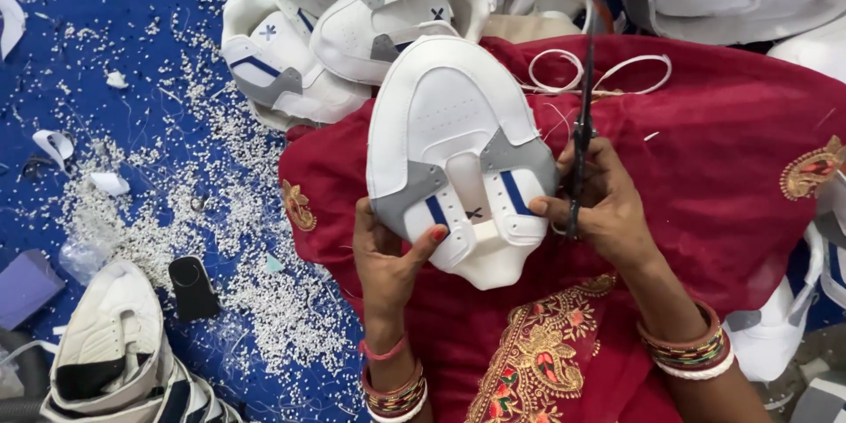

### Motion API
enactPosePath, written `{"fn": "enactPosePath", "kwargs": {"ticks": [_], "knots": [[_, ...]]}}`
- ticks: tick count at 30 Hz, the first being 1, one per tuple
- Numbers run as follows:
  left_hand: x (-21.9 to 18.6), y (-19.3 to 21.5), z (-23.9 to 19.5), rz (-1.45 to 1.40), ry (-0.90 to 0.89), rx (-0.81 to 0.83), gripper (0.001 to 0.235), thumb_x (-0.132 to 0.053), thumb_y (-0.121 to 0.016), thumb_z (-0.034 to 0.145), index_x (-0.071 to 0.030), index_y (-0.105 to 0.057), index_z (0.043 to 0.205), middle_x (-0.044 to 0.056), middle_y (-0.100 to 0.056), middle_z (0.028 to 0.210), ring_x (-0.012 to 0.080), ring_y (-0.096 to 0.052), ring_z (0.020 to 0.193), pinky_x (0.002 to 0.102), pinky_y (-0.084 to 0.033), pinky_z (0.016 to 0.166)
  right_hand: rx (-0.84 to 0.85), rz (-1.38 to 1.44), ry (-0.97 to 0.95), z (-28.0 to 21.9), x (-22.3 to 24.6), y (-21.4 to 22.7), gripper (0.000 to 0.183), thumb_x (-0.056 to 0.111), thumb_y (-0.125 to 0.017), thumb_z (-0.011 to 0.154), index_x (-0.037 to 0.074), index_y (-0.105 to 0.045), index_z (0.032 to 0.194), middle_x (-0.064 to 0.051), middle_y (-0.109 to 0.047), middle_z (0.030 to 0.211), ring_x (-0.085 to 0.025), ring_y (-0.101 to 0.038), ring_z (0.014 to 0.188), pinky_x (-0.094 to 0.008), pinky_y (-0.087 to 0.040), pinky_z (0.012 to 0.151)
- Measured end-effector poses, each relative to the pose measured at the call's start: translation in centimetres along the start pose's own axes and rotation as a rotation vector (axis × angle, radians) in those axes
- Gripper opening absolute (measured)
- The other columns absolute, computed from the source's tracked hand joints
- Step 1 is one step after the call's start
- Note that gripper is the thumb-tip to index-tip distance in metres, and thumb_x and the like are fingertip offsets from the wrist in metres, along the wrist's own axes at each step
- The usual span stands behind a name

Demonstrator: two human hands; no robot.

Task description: The person trims excess material from shoe components using scissors.

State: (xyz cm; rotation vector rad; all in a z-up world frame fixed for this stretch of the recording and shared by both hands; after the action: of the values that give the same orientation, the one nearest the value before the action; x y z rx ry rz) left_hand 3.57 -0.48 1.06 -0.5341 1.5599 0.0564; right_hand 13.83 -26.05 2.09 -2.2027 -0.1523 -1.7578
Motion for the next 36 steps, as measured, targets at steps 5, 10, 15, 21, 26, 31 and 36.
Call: {"fn": "enactPosePath", "kwargs": {"ticks": [5,10,15,21,26,31,36], "knots": [[-1.6,-1.5,0.1,0.049,-0.004,-0.011,0.065,-0.002,-0.088,0.081,-0.003,-0.049,0.133,0.012,-0.068,0.123,0.0182,-0.067,0.114,0.033,-0.057,0.100,-0.022,-0.009,0.006,0.1,-1.1,0.8,0.055,0.001,-0.086,0.077,0.014,-0.052,0.118,0.004,-0.053,0.101,-0.005,-0.057,0.088,-0.022,-0.051,0.072],[-1.5,-1.6,0.2,0.069,-0.006,0.005,0.072,-0.003,-0.088,0.081,-0.002,-0.047,0.141,0.013,-0.067,0.128,0.0198,-0.066,0.119,0.035,-0.056,0.104,-0.036,-0.017,0.019,-0.1,-1.6,1.2,0.054,0.001,-0.086,0.078,0.014,-0.052,0.118,0.004,-0.053,0.103,-0.005,-0.057,0.090,-0.022,-0.051,0.074],[-1.0,-1.4,0.2,0.053,0.012,0.004,0.073,-0.003,-0.087,0.082,-0.003,-0.046,0.142,0.012,-0.065,0.130,0.0198,-0.065,0.120,0.035,-0.056,0.105,-0.052,-0.044,0.020,-0.4,-1.3,1.3,0.054,0.002,-0.087,0.078,0.014,-0.052,0.117,0.004,-0.053,0.102,-0.005,-0.056,0.088,-0.022,-0.050,0.073],[-0.3,-0.9,0.2,0.032,0.011,0.012,0.071,-0.003,-0.087,0.083,-0.002,-0.046,0.141,0.012,-0.064,0.131,0.0197,-0.064,0.121,0.035,-0.055,0.106,-0.071,-0.080,0.006,-0.5,-0.8,0.9,0.055,0.003,-0.088,0.076,0.014,-0.052,0.116,0.005,-0.053,0.102,-0.005,-0.056,0.087,-0.021,-0.050,0.072],[-0.2,-0.9,0.3,0.001,0.019,0.021,0.069,-0.004,-0.086,0.084,-0.002,-0.046,0.140,0.011,-0.063,0.131,0.0199,-0.064,0.121,0.036,-0.055,0.106,-0.060,-0.083,0.003,-0.6,-0.7,0.9,0.055,0.004,-0.088,0.076,0.014,-0.052,0.117,0.004,-0.054,0.100,-0.005,-0.056,0.087,-0.021,-0.049,0.073],[0.0,-0.9,0.3,-0.024,0.024,0.030,0.068,-0.005,-0.086,0.085,-0.002,-0.047,0.139,0.011,-0.063,0.130,0.0201,-0.065,0.120,0.037,-0.056,0.105,-0.059,-0.100,0.022,-0.5,-0.8,1.1,0.055,0.005,-0.089,0.077,0.014,-0.052,0.117,0.005,-0.053,0.103,-0.005,-0.055,0.090,-0.021,-0.050,0.075],[-0.6,-1.3,0.3,-0.037,0.020,0.036,0.065,-0.004,-0.085,0.086,-0.002,-0.047,0.139,0.011,-0.065,0.129,0.0189,-0.066,0.118,0.034,-0.056,0.103,-0.066,-0.093,-0.004,-0.4,-1.2,1.3,0.055,0.006,-0.088,0.076,0.014,-0.053,0.118,0.005,-0.053,0.102,-0.005,-0.056,0.089,-0.022,-0.050,0.075]]}}
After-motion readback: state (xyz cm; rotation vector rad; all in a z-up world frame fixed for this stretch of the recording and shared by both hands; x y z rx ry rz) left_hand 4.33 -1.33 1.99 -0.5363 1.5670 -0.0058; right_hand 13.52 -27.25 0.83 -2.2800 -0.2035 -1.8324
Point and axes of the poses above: each hand's wrist, its own z-axis towards the middle knuckle, its own y-axis out of the back of the hand, x = y × z, the point moved 4 cm from there along z, towards the middle knuckle
